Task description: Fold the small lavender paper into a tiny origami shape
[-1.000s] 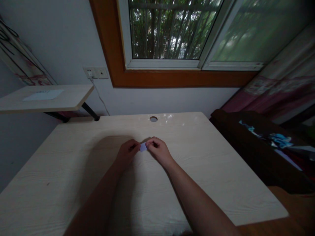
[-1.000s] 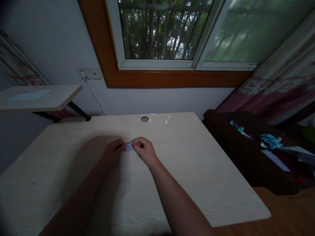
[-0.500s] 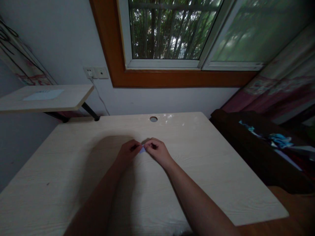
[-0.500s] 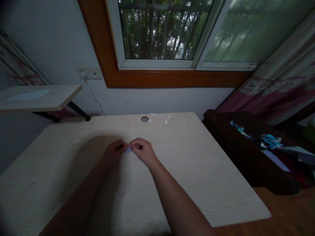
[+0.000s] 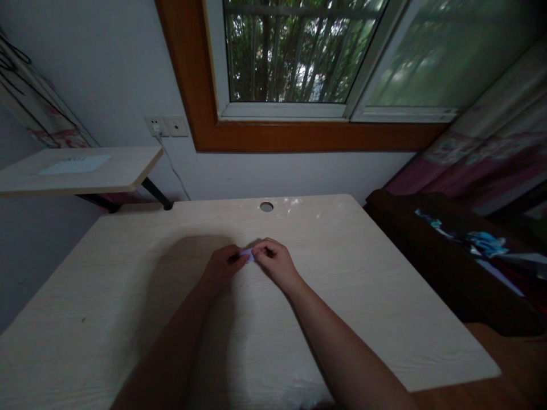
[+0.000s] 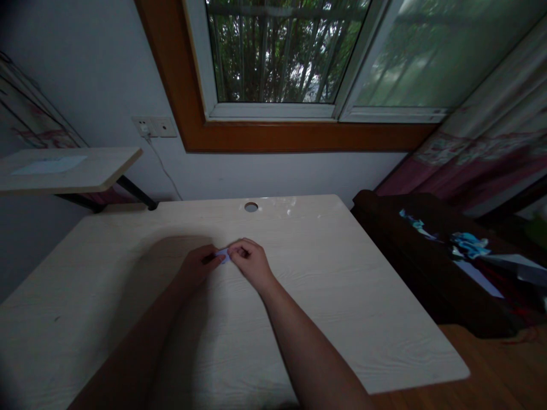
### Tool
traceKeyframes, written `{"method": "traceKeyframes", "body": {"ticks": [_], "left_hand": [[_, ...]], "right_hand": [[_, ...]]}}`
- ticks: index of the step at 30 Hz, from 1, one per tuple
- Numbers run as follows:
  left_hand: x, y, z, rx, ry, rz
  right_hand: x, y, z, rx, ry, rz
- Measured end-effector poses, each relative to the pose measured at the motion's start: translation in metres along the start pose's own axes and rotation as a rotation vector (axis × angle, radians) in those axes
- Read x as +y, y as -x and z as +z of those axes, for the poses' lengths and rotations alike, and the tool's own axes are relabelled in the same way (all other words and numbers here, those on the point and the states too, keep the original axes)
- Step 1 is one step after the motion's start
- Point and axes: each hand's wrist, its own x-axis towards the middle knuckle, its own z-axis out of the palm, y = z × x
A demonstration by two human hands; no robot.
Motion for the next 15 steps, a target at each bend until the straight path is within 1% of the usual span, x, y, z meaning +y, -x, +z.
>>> {"method": "traceKeyframes", "body": {"ticks": [9,15], "left_hand": [[0.0013,0.0,0.0005,-0.004,0.062,-0.027],[0.002,0.0008,-0.0005,0.0,0.099,-0.035]], "right_hand": [[0.0052,-0.0005,0.0007,0.08,-0.056,0.029],[0.0042,-0.0001,0.0006,0.102,-0.072,0.047]]}}
